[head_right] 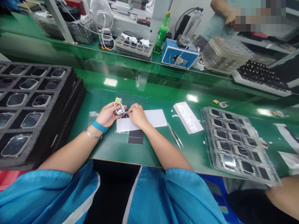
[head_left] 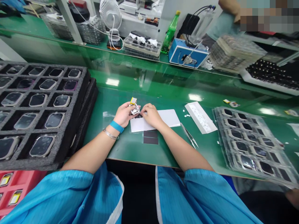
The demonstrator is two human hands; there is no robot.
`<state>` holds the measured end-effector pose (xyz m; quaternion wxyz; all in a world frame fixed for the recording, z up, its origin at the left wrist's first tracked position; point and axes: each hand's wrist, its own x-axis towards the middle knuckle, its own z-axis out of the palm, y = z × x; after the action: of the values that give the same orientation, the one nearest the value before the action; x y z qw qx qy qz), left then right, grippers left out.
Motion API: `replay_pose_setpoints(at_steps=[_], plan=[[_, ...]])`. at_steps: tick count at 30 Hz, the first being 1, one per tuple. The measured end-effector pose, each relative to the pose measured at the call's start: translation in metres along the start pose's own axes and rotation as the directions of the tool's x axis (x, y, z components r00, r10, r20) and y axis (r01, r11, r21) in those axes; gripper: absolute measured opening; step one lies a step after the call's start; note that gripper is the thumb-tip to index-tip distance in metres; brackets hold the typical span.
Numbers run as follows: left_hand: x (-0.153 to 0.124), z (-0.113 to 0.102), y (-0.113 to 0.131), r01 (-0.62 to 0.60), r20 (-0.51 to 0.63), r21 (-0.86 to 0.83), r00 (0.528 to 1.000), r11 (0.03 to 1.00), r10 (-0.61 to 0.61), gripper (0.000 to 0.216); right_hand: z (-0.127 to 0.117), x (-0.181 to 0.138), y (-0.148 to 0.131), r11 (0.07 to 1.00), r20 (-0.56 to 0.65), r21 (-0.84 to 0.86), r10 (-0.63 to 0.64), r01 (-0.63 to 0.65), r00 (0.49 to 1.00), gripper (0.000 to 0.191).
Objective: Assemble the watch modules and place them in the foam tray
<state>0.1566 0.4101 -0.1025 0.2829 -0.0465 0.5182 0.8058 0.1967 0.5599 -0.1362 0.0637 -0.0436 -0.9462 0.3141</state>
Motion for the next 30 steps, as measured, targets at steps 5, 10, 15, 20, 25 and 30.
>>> replay_pose_setpoints(at_steps=[5,10,15,20,25,30], plan=[[-0.001,0.000,-0.001,-0.004,0.017,0.011,1.000,1.000,0.004,0.020,-0.003,-0.008,0.002,0.995,0.027,0.031,-0.099,0.098,0.995,0.009],[0.000,0.000,-0.003,-0.014,0.018,0.021,1.000,1.000,0.014,0.019,-0.020,-0.016,0.007,0.952,0.027,0.238,-0.206,0.194,0.978,0.008],[-0.001,0.002,-0.004,-0.021,0.036,0.035,0.999,0.999,0.020,0.019,-0.029,-0.017,0.006,0.860,-0.137,0.484,-0.111,0.164,0.984,0.010],[-0.007,0.007,-0.005,-0.034,0.071,0.144,0.997,0.989,0.024,0.021,-0.027,-0.021,-0.001,0.706,-0.112,0.702,-0.026,0.097,0.993,0.025],[-0.007,0.007,-0.009,-0.036,0.090,0.185,0.996,0.982,0.019,0.016,-0.025,-0.024,-0.007,0.690,-0.054,0.722,-0.017,0.051,0.998,0.032],[-0.006,0.005,-0.011,-0.015,0.118,0.191,0.993,0.981,-0.008,0.017,-0.023,-0.026,-0.011,0.707,-0.062,0.704,-0.032,0.067,0.998,0.030]])
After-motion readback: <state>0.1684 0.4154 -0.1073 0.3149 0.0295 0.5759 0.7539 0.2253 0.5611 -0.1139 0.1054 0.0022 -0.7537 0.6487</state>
